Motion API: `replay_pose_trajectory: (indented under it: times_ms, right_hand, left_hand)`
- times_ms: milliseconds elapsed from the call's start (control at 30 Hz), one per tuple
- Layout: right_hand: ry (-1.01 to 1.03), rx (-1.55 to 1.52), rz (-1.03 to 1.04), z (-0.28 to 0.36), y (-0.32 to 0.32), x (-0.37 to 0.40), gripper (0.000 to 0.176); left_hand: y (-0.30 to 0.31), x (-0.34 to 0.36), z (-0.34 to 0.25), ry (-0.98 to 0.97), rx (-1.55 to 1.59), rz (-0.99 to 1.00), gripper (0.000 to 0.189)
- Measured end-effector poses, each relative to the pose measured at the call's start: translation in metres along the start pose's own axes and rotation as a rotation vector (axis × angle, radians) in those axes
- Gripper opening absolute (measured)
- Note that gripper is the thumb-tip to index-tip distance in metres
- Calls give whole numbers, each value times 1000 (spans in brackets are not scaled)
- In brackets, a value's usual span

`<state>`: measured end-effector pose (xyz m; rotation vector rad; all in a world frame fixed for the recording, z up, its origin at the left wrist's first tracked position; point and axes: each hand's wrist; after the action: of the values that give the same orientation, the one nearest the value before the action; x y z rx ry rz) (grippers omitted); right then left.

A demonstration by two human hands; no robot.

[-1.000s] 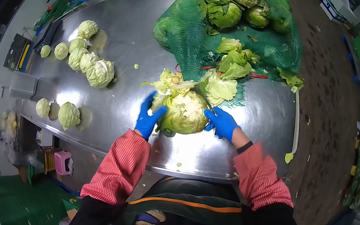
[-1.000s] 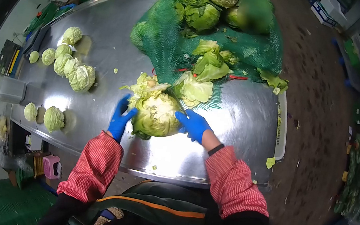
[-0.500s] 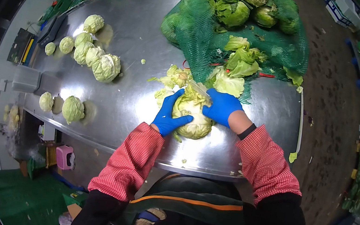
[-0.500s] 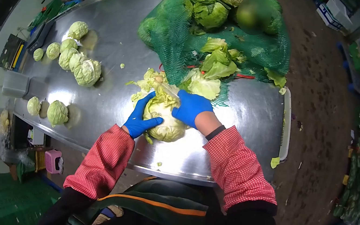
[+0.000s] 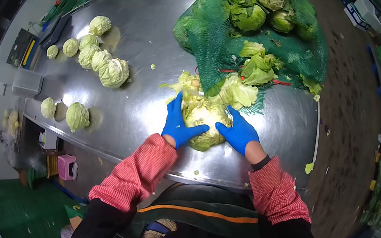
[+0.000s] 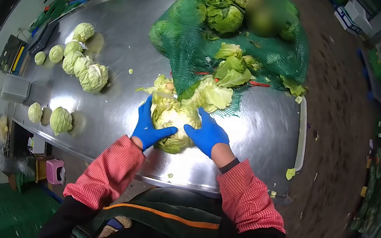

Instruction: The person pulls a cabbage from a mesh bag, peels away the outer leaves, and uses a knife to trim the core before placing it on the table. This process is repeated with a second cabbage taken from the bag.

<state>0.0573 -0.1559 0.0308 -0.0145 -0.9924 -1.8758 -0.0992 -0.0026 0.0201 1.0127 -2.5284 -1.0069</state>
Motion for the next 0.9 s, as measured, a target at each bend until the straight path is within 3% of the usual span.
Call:
replay_pose_trajectory:
  times_ms: [100, 133, 233, 267, 300, 367, 467, 600, 700, 767, 800, 900]
  right_hand:
    - [-15, -106, 13, -6, -2, 8, 78]
    - [-20, -163, 24, -8, -1, 11, 76]
    - [-20, -151, -123, -31, -24, 27, 67]
    - [-138, -210, -12, -56, -38, 29, 60]
    - [-198, -267, -71, -84, -58, 33, 54]
    - [-218, -394, -150, -89, -59, 47, 45]
    - [84, 69, -351, -31, -14, 68, 32]
    - [73, 377, -270, -12, -5, 75, 22]
    - [0, 479, -239, -35, -17, 55, 21]
    - [-17, 399, -344, -49, -14, 40, 21]
    - [-100, 198, -367, -55, -8, 32, 24]
    - [-257, -51, -167, -59, 34, 13, 36]
  left_hand:
    - [-11, -20, 14, 0, 434, 279, 111]
    - [-16, -19, 14, 64, 302, 311, 104]
    - [-23, -11, 9, 98, 247, 226, 100]
    - [-28, -15, 23, 203, 340, 191, 93]
    - [-22, -20, 23, 297, 443, 191, 91]
    - [-21, -18, 29, 287, 592, 193, 93]
    - [-34, -4, 14, 196, 384, 57, 94]
    - [-41, -6, 6, 291, 421, -23, 95]
    - [-48, 0, 7, 212, 303, -55, 96]
    - [-49, 4, -1, 151, 218, -69, 95]
    - [-46, 7, -7, 119, 175, -69, 95]
    - [-47, 10, -2, 97, 214, -67, 94]
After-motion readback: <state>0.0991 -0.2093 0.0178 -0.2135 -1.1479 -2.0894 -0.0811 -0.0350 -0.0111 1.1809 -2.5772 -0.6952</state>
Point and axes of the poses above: each hand's wrist, its own x-axis away from the middle knuckle, its own y-axis out of the back of the hand, z = x × y, and after that the axes turned 5 degrees about x, right-handed
